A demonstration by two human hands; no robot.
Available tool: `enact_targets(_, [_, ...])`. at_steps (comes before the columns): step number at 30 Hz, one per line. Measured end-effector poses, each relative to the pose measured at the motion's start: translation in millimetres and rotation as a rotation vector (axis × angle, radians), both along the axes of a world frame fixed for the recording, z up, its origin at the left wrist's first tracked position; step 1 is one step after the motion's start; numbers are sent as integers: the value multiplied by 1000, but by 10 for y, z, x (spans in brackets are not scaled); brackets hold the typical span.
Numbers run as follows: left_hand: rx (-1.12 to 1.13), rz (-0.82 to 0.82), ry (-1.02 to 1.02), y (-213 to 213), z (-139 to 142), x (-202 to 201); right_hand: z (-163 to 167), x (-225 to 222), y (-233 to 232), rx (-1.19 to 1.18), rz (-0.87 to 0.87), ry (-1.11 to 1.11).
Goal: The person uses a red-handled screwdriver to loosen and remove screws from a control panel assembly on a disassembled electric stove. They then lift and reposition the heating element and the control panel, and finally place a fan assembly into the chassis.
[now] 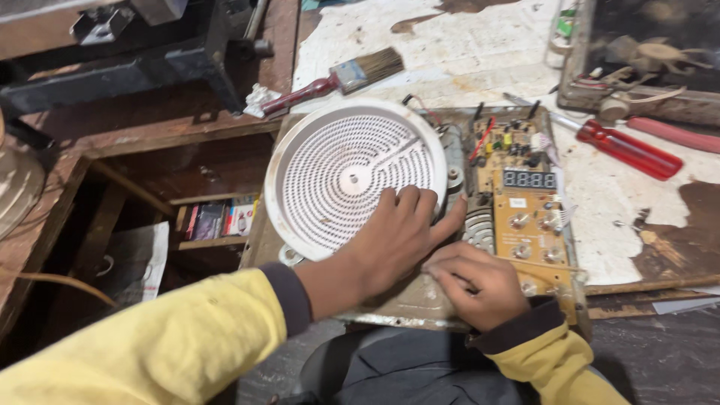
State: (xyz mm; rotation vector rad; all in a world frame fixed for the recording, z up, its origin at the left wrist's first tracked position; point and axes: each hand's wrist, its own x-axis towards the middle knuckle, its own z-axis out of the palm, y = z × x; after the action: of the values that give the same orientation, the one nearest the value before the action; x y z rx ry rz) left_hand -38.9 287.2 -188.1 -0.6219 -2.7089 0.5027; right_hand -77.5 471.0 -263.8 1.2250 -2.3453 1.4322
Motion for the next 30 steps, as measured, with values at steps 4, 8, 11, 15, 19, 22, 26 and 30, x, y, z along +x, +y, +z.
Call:
enact_targets(4, [188, -24, -285, -466, 219, 123, 84, -3, -89, -48, -70, -33])
enact_targets(8, [169, 12, -439, -1058, 409, 602, 160, 103, -183, -124, -113, -105])
enact_targets(11, [99, -24, -427, -1387, 464, 860, 183, 145, -241, -191, -116, -207])
enact_targets(15, [-59, 78, -281, -1684, 439, 996, 166, 150, -243, -180, -115, -278])
enact_targets(19, [-254, 28, -226, -1757, 280, 927, 103, 166, -253, 125, -205, 13])
enact_targets(22, [-317, -51, -140, -1776, 188, 943, 86, 243, -214, 156, -201, -1])
enact_targets(26, [-514, -90, 93, -1839, 173, 1039, 100, 303, -262, 58, -198, -132])
enact_targets(30, [-537, -103, 141, -1821, 184, 1122, 88, 369, -316, 61, -178, -134])
